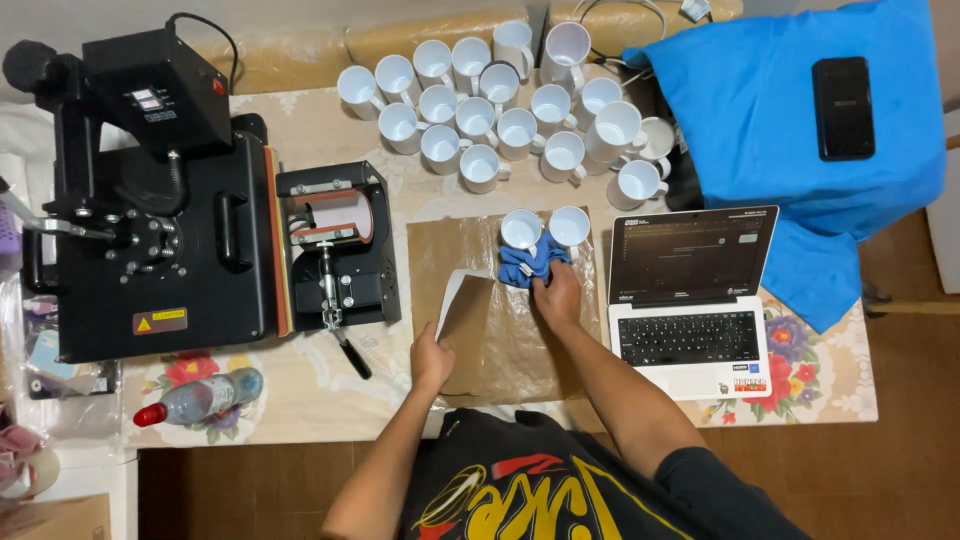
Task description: Preparing a digital design on a laptop and then wrapping a mug with a transfer sheet to place it in a heat press for sublimation.
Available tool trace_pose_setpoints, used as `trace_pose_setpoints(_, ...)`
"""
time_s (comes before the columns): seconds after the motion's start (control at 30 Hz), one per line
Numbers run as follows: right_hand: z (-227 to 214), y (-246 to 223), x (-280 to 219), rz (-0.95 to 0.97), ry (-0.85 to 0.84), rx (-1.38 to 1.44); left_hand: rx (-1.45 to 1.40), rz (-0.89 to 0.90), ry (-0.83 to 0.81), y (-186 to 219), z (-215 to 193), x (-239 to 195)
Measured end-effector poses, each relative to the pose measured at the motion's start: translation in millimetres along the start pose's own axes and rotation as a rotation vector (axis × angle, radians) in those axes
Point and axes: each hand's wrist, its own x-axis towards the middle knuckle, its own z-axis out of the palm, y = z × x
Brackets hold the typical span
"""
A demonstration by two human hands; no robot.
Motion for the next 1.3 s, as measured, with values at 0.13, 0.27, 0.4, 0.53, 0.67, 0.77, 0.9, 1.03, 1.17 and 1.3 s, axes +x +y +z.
trace_pose_setpoints(0.13, -32, -15, -36, 0.043, 0.034, 0.007, -0.013, 0.000, -0.021, -3, -3, 6)
trace_pose_setpoints(0.27, -76, -32, -92, 0.134, -0.076, -0.105, -0.122, -0.062, -0.057, -3, -18, -1)
trace_pose_setpoints(0.4, -61, -9, -121, 0.103, -0.212, -0.262, -0.787, 0.018, -0.160, -11, -12, -11)
trace_pose_setpoints(0.53, -57, -54, -117, 0.051, -0.245, 0.509, -0.944, 0.073, -0.417, -22, -10, -4)
trace_pose_setpoints(0.67, -74, -132, -102, 0.081, -0.431, 0.950, -0.895, 0.276, -0.539, 5, -37, -24)
trace_pose_setpoints(0.77, -75, -168, -101, 0.243, -0.140, 0.654, -0.934, 0.281, -0.610, 14, -50, -20)
trace_pose_setpoints(0.9, -71, -161, -76, 0.235, -0.138, 0.588, -1.009, 0.187, -0.627, 13, -46, -18)
trace_pose_setpoints(1.03, -116, -113, 15, 0.131, 0.086, 0.470, -0.985, 0.216, -0.491, -11, -9, 16)
trace_pose_setpoints(1.17, -158, -43, 145, 0.133, 0.226, 0.215, -1.014, 0.185, -0.325, -31, 6, 28)
trace_pose_setpoints(1.3, -152, 40, 242, 0.184, 0.154, 0.103, -1.011, 0.137, -0.256, -30, 7, 20)
